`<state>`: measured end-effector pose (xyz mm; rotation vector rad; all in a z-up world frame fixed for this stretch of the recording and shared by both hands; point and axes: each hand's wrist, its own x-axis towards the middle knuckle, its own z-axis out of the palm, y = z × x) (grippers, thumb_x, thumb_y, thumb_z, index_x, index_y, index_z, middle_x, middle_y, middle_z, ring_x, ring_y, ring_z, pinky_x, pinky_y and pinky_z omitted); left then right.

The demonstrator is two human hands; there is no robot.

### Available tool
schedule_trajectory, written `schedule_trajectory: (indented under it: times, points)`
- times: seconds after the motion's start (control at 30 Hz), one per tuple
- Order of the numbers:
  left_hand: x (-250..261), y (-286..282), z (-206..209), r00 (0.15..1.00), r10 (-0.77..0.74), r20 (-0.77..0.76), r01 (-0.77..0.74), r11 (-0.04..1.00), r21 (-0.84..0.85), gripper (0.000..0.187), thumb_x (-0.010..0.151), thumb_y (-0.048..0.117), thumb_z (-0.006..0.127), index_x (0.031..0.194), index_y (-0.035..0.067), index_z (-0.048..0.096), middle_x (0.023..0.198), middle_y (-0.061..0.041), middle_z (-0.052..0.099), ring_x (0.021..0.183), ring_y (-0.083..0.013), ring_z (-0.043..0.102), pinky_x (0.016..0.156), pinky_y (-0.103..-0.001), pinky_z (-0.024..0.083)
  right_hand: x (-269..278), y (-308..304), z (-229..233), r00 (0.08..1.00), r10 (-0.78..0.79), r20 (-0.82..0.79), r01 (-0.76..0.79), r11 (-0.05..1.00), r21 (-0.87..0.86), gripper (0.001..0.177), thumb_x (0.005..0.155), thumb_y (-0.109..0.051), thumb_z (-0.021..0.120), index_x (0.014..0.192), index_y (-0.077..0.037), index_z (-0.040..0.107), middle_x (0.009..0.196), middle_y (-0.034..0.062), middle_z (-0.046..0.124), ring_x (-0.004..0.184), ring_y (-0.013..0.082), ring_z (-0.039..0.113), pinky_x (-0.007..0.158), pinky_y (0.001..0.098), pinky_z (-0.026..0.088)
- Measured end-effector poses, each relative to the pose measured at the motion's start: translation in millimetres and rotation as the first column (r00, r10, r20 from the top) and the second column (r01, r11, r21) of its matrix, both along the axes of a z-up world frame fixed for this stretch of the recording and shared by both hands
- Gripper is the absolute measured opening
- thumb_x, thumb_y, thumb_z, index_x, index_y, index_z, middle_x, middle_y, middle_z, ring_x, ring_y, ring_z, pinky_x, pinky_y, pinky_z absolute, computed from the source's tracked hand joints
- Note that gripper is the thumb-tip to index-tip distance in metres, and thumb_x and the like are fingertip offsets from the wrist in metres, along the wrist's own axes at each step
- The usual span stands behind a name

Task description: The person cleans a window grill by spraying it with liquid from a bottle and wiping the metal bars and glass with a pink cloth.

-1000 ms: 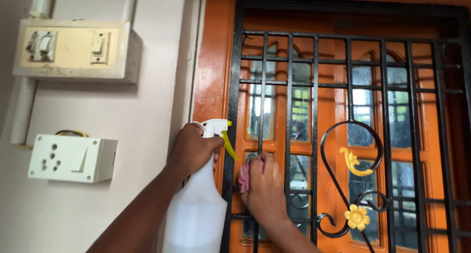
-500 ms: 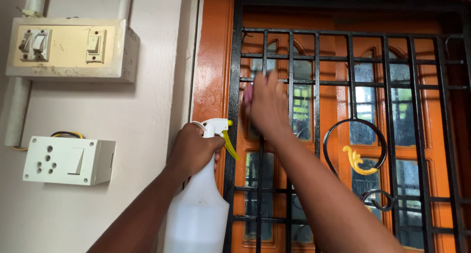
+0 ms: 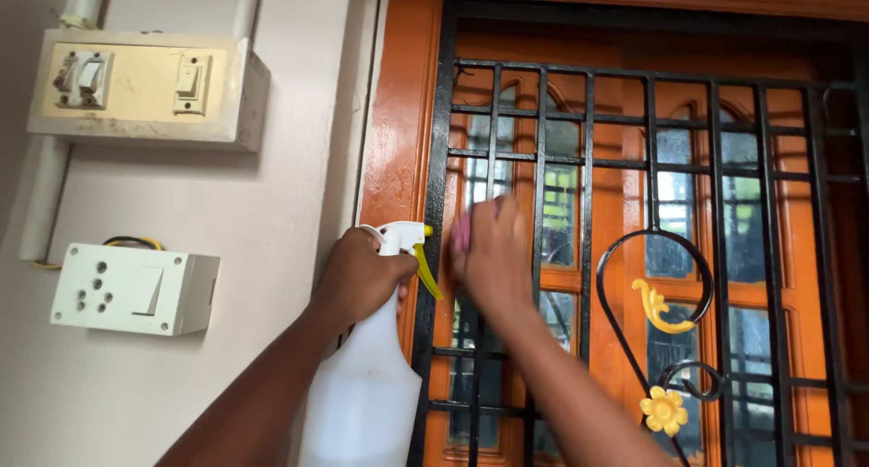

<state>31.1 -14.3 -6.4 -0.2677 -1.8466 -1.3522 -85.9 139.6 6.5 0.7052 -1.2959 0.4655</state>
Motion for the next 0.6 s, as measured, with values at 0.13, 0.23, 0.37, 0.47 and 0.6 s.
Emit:
schedule_trajectory:
  times: [0.13, 0.23, 0.37, 0.47, 0.6]
  points:
    - [1, 1, 2, 1.000, -0.004, -0.011, 0.004, 1.000, -0.020, 0.017, 0.078, 0.007, 0.071, 0.084, -0.003, 0.059, 0.064, -0.013, 0.068, 0.050, -0.0204, 0.067, 0.048, -0.036, 0.055, 7, 1, -74, 0.997, 0.072, 0.035, -0.073, 0.997, 0.005, 0.044, 0.084, -0.010, 0.070, 0.121, 0.005, 0.052, 0.123, 0.0305, 0.049, 0.108, 0.0496, 0.055, 0.090, 0.0544, 0.049]
    - [1, 2, 1, 1.000, -0.013, -0.022, 0.012, 1.000, -0.028, 0.013, 0.078, 0.006, 0.070, 0.082, -0.003, 0.060, 0.064, -0.012, 0.068, 0.050, -0.0205, 0.066, 0.048, -0.037, 0.055, 16, 2, -110, 0.991, 0.073, 0.111, -0.074, 0.997, 0.006, 0.038, 0.087, -0.013, 0.072, 0.117, 0.003, 0.054, 0.121, 0.0285, 0.051, 0.105, 0.0482, 0.055, 0.087, 0.0534, 0.049]
    - [-3, -2, -3, 0.999, 0.008, -0.041, -0.010, 0.999, -0.048, 0.015, 0.079, 0.008, 0.071, 0.080, -0.004, 0.062, 0.063, -0.012, 0.068, 0.050, -0.0208, 0.067, 0.048, -0.036, 0.055, 16, 4, -105, 0.984, 0.068, 0.165, -0.072, 0.997, 0.014, 0.048, 0.076, -0.010, 0.073, 0.118, 0.004, 0.054, 0.119, 0.0274, 0.051, 0.107, 0.0483, 0.055, 0.089, 0.0533, 0.048]
    - [-6, -2, -1, 0.996, -0.037, -0.085, 0.031, 0.997, -0.069, 0.012, 0.078, 0.008, 0.070, 0.080, -0.003, 0.066, 0.062, -0.011, 0.069, 0.050, -0.0197, 0.067, 0.048, -0.035, 0.055, 6, 2, -72, 0.993, 0.061, 0.102, -0.063, 0.998, 0.007, 0.049, 0.078, -0.010, 0.074, 0.120, 0.005, 0.052, 0.122, 0.0291, 0.050, 0.109, 0.0484, 0.054, 0.091, 0.0526, 0.048]
    - [-3, -2, -2, 0.997, 0.065, -0.036, -0.067, 0.996, -0.055, 0.017, 0.077, 0.009, 0.073, 0.082, -0.004, 0.065, 0.063, -0.011, 0.070, 0.051, -0.0187, 0.068, 0.051, -0.035, 0.055, -5, -3, -5, 0.997, -0.067, 0.028, 0.068, 0.997, -0.039, 0.049, 0.073, -0.011, 0.077, 0.114, 0.001, 0.054, 0.121, 0.0283, 0.050, 0.108, 0.0469, 0.054, 0.089, 0.0534, 0.048]
